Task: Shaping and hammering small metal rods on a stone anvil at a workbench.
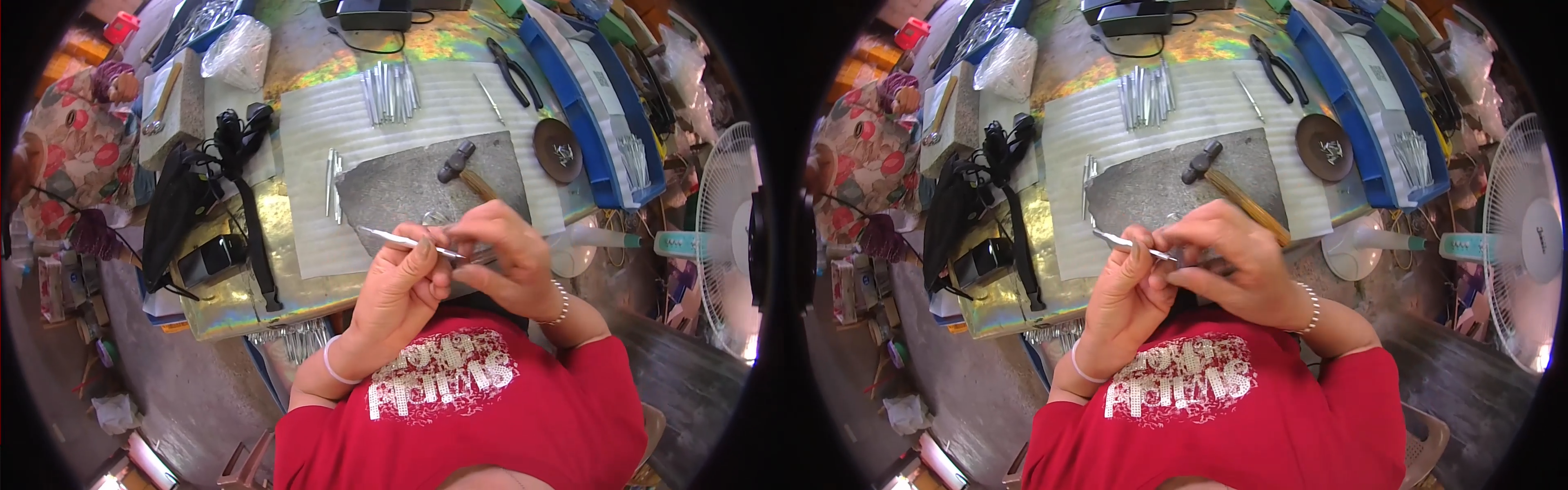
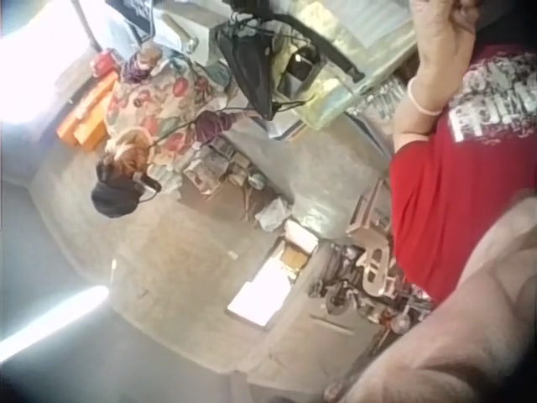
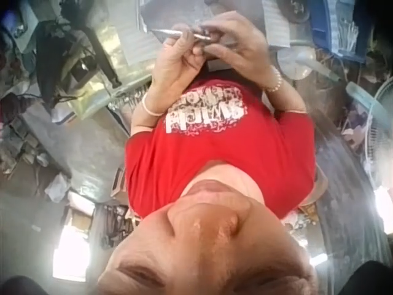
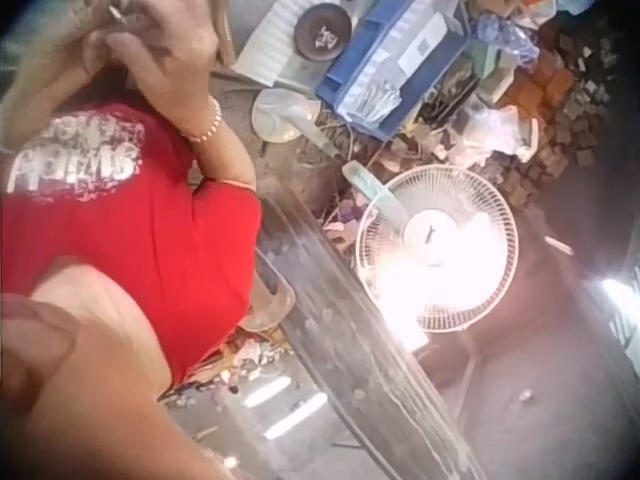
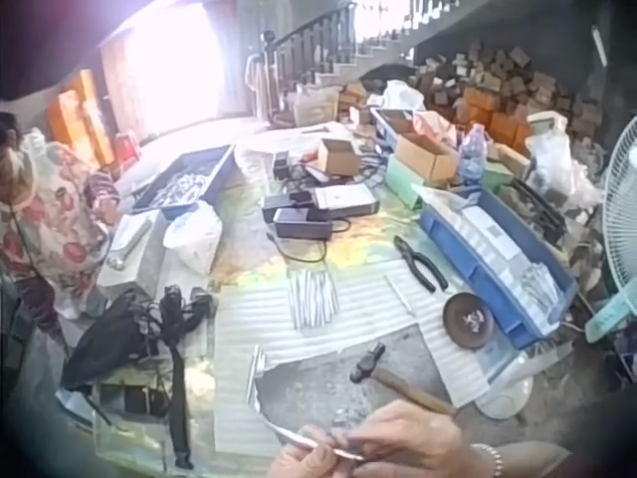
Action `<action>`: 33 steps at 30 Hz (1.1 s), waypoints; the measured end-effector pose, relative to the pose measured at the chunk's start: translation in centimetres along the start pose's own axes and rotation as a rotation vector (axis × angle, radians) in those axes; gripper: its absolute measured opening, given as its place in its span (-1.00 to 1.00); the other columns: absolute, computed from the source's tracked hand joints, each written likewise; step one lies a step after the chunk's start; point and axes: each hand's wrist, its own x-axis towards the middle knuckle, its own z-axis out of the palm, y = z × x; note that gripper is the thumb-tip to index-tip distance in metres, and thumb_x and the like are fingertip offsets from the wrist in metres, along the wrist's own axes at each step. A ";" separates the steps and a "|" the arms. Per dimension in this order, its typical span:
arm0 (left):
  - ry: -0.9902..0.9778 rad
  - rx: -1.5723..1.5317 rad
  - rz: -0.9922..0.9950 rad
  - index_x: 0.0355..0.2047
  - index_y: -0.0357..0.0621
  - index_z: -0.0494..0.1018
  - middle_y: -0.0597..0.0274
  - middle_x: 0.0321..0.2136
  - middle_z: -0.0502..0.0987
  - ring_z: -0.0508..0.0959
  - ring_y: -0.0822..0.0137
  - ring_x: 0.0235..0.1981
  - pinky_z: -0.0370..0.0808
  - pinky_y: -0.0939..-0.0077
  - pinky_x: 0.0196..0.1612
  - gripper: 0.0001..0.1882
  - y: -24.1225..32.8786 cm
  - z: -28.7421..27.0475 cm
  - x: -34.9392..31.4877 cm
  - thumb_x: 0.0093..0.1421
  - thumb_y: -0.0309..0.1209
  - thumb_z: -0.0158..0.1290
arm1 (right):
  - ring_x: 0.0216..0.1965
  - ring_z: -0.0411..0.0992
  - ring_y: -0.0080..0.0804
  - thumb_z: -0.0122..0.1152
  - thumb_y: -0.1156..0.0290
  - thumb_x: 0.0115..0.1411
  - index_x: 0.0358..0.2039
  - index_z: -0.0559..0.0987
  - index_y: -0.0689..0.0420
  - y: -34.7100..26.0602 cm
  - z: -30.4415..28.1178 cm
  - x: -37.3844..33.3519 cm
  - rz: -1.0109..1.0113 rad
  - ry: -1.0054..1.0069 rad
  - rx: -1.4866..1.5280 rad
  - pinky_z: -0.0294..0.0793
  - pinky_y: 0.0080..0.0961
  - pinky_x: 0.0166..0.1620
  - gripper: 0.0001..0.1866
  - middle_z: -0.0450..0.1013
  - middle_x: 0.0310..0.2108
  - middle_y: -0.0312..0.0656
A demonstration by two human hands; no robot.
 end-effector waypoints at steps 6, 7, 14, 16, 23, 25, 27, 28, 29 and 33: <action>-0.041 -0.031 -0.051 -0.27 -0.11 0.37 0.29 -0.40 0.47 0.50 0.46 -0.42 0.48 0.62 -0.40 -0.90 -0.9 -1.7 -0.5 0.24 -0.38 0.00 | -0.38 0.38 -0.58 0.25 0.58 0.05 -0.31 0.52 0.24 1.9 2.0 -0.3 -0.002 0.141 0.294 0.38 -0.69 -0.36 -0.84 0.40 -0.37 -0.22; 0.019 0.019 -0.015 -0.25 -0.13 0.37 0.24 -0.38 0.47 0.51 0.41 -0.42 0.50 0.58 -0.36 -0.89 -0.5 -1.2 -0.9 0.25 -0.40 -0.02 | -0.39 0.38 -0.61 0.23 0.58 0.08 -0.33 0.51 0.25 2.1 2.1 -0.4 0.010 0.166 0.396 0.36 -0.72 -0.36 -0.88 0.40 -0.38 -0.23; -0.043 0.935 0.087 -0.28 -0.37 0.41 0.17 -0.38 0.53 0.53 0.48 -0.37 0.47 0.67 -0.27 -0.84 1.7 -2.7 -3.7 0.10 -0.65 0.09 | -0.39 0.30 -0.63 0.13 0.62 0.14 -0.36 0.48 0.29 1.6 1.4 -0.3 0.484 -0.153 0.728 0.29 -0.73 -0.34 -0.95 0.34 -0.42 -0.27; 0.009 1.024 0.095 -0.25 -0.34 0.42 0.24 -0.42 0.54 0.53 0.56 -0.39 0.47 0.70 -0.32 -0.79 1.6 -2.0 -3.7 0.09 -0.60 0.13 | -0.38 0.33 -0.64 0.13 0.62 0.14 -0.35 0.48 0.30 1.4 1.6 -0.1 0.519 -0.190 0.722 0.30 -0.74 -0.34 -0.94 0.36 -0.41 -0.27; 0.035 1.062 0.094 -0.34 -0.31 0.41 0.34 -0.57 0.52 0.49 0.66 -0.51 0.41 0.76 -0.47 -0.83 1.5 -2.5 -3.4 0.06 -0.60 0.16 | -0.36 0.44 -0.63 0.15 0.61 0.14 -0.32 0.49 0.30 1.2 2.0 0.3 0.717 -0.182 0.810 0.43 -0.73 -0.33 -0.92 0.45 -0.39 -0.26; 0.022 1.008 0.044 -0.35 -0.30 0.40 0.37 -0.57 0.51 0.47 0.66 -0.53 0.40 0.76 -0.49 -0.85 1.6 -2.7 -3.3 0.08 -0.60 0.14 | -0.37 0.44 -0.63 0.15 0.62 0.14 -0.32 0.48 0.30 1.3 2.2 0.4 0.716 -0.180 0.797 0.43 -0.72 -0.33 -0.92 0.45 -0.40 -0.26; 0.038 0.938 0.007 -0.35 -0.29 0.39 0.36 -0.55 0.51 0.47 0.65 -0.51 0.40 0.75 -0.47 -0.87 1.8 -2.5 -3.2 0.10 -0.61 0.12 | -0.37 0.44 -0.63 0.14 0.62 0.13 -0.32 0.48 0.30 1.4 2.2 0.6 0.714 -0.177 0.781 0.43 -0.72 -0.33 -0.92 0.46 -0.40 -0.26; 0.051 0.871 -0.027 -0.35 -0.28 0.38 0.36 -0.53 0.51 0.48 0.64 -0.50 0.41 0.74 -0.46 -0.88 1.8 -2.3 -3.1 0.12 -0.62 0.10 | -0.37 0.44 -0.64 0.15 0.62 0.13 -0.32 0.49 0.30 1.5 2.2 0.7 0.735 -0.179 0.786 0.42 -0.72 -0.33 -0.91 0.46 -0.41 -0.26; 0.052 0.868 -0.027 -0.35 -0.28 0.38 0.36 -0.53 0.51 0.48 0.64 -0.50 0.41 0.74 -0.46 -0.88 1.9 -2.3 -2.9 0.12 -0.62 0.10 | -0.38 0.44 -0.64 0.15 0.62 0.13 -0.32 0.49 0.29 1.5 2.2 0.9 0.756 -0.181 0.790 0.42 -0.73 -0.34 -0.91 0.46 -0.41 -0.27; 0.019 0.687 -0.115 -0.31 -0.27 0.35 0.30 -0.48 0.51 0.49 0.60 -0.43 0.43 0.71 -0.38 -0.88 2.3 -2.4 -2.2 0.15 -0.64 0.05 | -0.38 0.43 -0.65 0.17 0.61 0.12 -0.32 0.49 0.28 1.7 2.2 1.5 0.840 -0.176 0.857 0.41 -0.74 -0.35 -0.90 0.46 -0.42 -0.28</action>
